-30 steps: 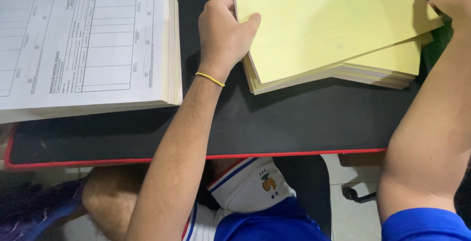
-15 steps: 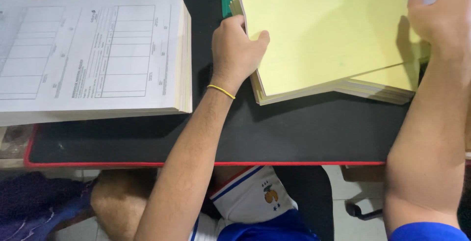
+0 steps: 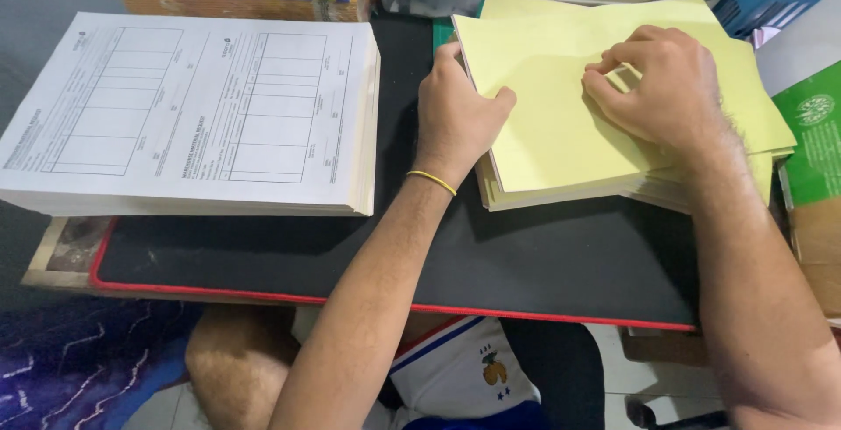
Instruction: Sorting and inspecting printed forms and yellow sheets on a desk
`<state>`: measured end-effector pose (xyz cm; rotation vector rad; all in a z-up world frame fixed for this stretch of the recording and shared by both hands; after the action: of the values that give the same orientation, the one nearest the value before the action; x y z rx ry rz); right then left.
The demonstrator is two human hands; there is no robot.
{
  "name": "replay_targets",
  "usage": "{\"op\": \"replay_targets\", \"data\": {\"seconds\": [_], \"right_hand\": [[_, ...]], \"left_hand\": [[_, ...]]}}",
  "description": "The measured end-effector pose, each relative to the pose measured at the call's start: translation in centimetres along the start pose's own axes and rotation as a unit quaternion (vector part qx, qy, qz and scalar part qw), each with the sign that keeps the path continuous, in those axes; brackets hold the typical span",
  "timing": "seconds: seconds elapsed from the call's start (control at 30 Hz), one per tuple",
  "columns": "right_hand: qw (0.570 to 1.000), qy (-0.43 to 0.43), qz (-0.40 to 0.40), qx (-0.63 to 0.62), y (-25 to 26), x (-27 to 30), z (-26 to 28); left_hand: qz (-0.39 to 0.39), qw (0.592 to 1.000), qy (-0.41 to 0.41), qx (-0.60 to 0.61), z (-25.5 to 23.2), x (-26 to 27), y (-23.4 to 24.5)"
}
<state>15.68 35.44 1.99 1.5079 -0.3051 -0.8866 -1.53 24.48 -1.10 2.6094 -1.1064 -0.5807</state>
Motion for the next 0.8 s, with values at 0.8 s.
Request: {"op": "replay_targets", "data": {"seconds": [0.8], "right_hand": [[0.997, -0.045, 0.040, 0.057, 0.4, 0.3, 1.3]], "left_hand": [[0.087, 0.892, -0.298, -0.328, -3.4, 11.0, 3.4]]}}
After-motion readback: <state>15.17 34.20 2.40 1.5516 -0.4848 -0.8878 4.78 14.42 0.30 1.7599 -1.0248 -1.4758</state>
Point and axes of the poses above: each hand's wrist, its own x-axis away from the middle knuckle, its own y-axis out of the back of the hand, z = x × y, the point moved 3 cm from there along -x, towards the middle knuckle, and after that the axes turned 2 degrees about -y, right-handed, at the moved point
